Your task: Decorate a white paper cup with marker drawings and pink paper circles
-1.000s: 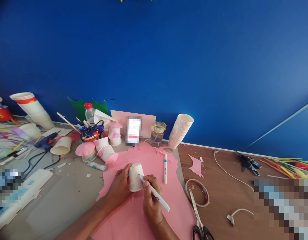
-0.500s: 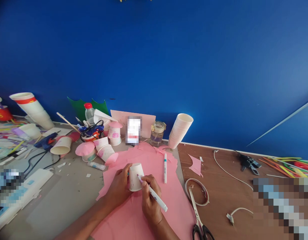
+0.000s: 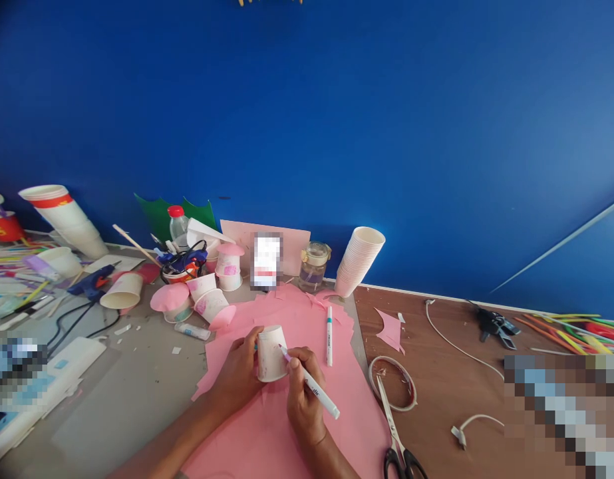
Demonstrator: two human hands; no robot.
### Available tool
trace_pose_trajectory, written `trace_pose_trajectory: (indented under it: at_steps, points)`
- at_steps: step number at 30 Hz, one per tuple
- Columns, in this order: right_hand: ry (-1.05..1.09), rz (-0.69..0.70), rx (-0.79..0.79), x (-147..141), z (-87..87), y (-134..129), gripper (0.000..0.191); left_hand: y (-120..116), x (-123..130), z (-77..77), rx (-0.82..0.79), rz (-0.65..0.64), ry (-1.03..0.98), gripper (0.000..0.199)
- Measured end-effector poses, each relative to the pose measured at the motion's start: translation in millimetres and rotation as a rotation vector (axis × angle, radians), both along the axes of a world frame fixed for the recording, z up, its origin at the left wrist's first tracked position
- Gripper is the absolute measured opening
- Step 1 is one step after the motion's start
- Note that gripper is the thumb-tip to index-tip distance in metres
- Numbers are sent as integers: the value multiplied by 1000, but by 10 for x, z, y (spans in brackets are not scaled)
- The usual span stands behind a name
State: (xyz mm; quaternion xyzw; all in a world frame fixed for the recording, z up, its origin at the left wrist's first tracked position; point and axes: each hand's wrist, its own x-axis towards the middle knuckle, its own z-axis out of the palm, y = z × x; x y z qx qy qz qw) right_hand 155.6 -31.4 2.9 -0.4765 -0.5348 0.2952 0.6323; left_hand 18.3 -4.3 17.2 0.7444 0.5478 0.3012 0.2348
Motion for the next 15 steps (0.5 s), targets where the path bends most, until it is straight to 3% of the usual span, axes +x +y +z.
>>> trace_pose_trajectory:
  at_steps: [8,15]
  points:
    - [-7,11,-16,12,7,6,23,2,-13,-42,16,5,4,55]
    - [-15,-9,1,4,18,17,23,5,-3,-7,22,7,26,44]
